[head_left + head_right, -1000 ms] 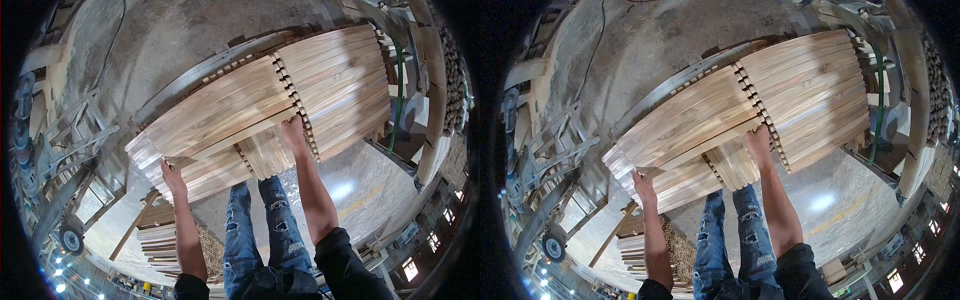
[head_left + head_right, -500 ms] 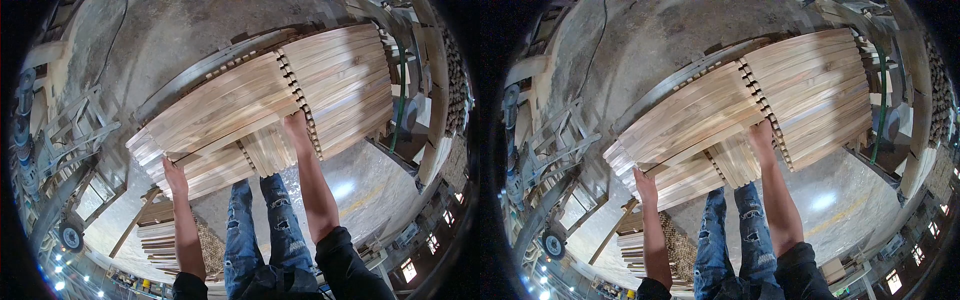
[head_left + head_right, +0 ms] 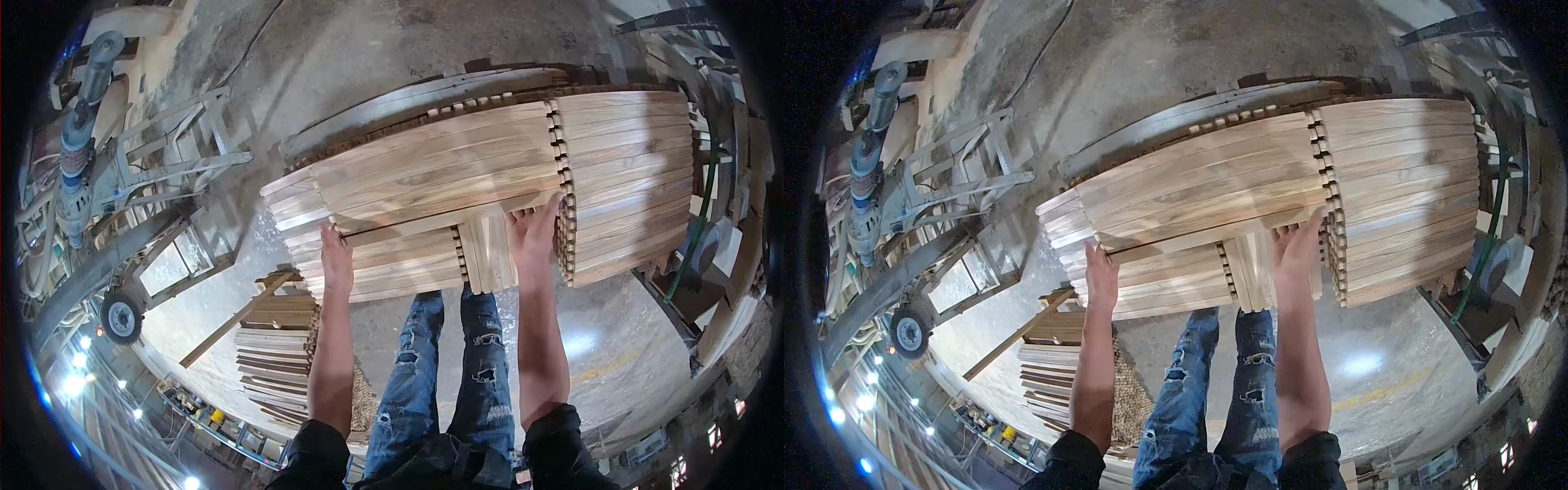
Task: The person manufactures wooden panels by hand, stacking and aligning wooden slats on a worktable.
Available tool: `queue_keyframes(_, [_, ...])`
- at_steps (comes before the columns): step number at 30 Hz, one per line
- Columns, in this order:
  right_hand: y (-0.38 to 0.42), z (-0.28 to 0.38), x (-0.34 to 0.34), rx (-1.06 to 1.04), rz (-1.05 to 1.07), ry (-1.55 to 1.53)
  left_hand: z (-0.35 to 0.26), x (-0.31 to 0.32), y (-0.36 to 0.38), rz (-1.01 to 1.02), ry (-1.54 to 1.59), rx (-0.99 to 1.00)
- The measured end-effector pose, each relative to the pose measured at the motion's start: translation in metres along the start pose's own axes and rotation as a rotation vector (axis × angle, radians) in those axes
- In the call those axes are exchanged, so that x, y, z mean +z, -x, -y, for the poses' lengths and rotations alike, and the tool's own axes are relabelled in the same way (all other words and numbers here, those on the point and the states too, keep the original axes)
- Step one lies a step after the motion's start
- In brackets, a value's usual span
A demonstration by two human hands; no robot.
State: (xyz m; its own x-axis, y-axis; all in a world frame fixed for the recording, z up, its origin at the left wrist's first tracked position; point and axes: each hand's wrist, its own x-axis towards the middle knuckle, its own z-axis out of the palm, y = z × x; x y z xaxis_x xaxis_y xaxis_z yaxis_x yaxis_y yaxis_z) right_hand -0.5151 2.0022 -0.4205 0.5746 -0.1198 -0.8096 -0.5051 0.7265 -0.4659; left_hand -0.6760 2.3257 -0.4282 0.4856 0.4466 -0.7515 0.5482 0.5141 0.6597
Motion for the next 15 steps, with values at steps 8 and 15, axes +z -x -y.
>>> queue_keyframes(8, [0.027, -0.032, 0.039, 0.062, -0.002, 0.129, -0.013, 0.011, 0.005, -0.084, 0.11, -0.129])
queue_keyframes(15, [0.059, -0.114, 0.074, 0.208, 0.02, -0.076, -0.019, 0.008, 0.003, 0.006, 0.073, -0.128])
